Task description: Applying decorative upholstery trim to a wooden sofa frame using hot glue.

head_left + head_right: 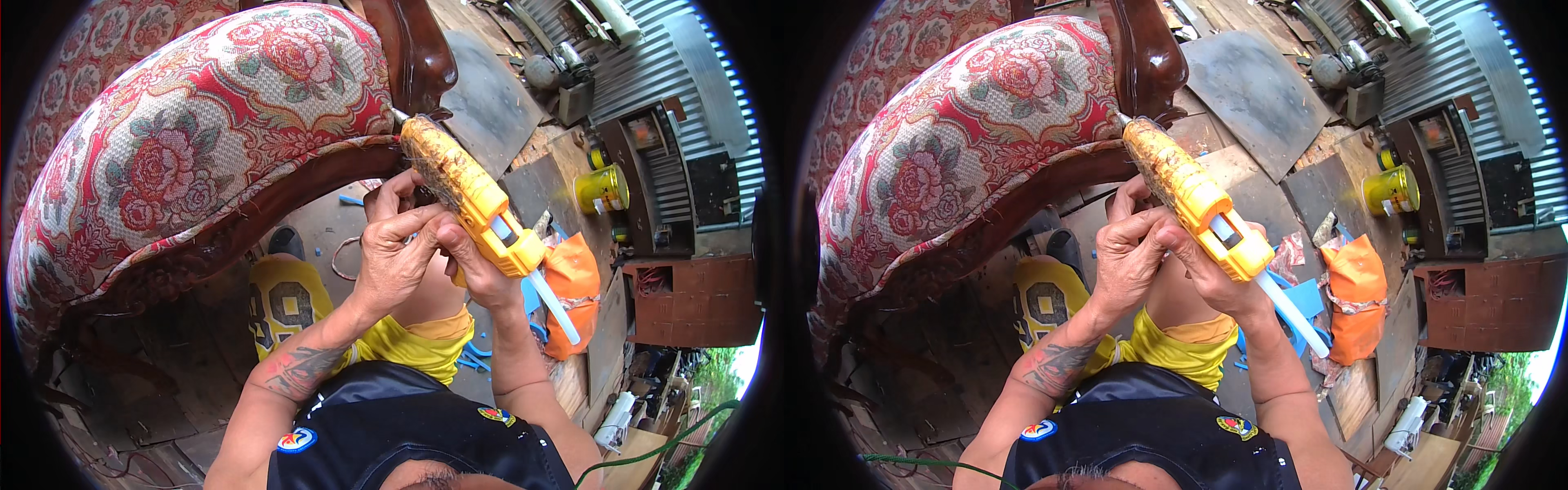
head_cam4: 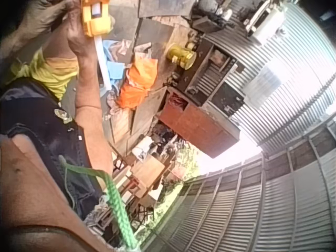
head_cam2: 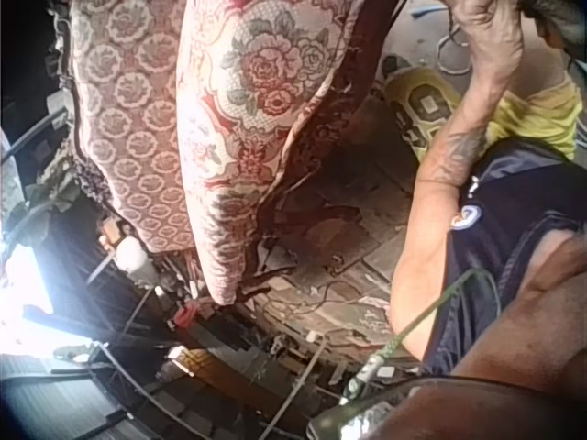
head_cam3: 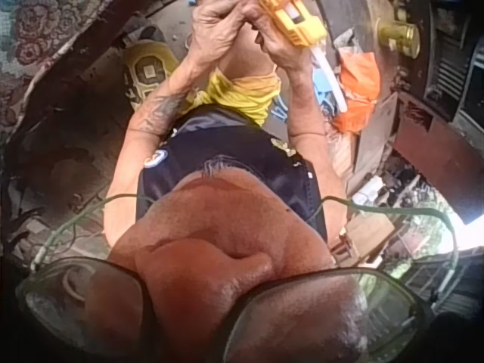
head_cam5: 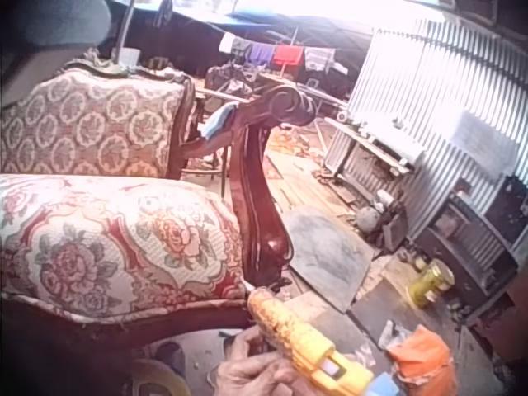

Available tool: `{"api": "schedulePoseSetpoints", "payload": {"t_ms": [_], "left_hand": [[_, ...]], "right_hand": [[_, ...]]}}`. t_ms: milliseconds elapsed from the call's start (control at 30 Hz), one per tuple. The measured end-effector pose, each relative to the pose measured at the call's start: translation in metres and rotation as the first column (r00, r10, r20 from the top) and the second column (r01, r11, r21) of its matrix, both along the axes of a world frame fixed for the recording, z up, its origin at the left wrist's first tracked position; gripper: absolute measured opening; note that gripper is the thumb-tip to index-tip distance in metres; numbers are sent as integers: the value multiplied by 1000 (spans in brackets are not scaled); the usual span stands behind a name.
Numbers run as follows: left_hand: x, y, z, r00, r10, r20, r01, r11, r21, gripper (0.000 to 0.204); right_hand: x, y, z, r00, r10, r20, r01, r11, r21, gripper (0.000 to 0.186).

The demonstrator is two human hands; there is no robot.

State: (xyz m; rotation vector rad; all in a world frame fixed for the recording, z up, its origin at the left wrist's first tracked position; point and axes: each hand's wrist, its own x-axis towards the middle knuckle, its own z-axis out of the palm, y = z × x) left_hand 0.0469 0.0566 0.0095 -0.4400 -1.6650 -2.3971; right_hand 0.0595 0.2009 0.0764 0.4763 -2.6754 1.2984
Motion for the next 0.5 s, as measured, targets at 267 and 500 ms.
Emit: {"api": "schedulePoseSetpoints", "payload": {"t_ms": [267, 500], "left_hand": [[1, 1, 1, 1000, 0, 4, 0, 1000, 3, 22], [2, 2, 0, 1000, -8, 12, 7, 1000, 10, 22]], "right_hand": [[3, 2, 1, 999, -1, 32, 2, 1000, -19, 17], [4, 2, -2, 996, -12, 84, 21, 994, -107, 16]]}}
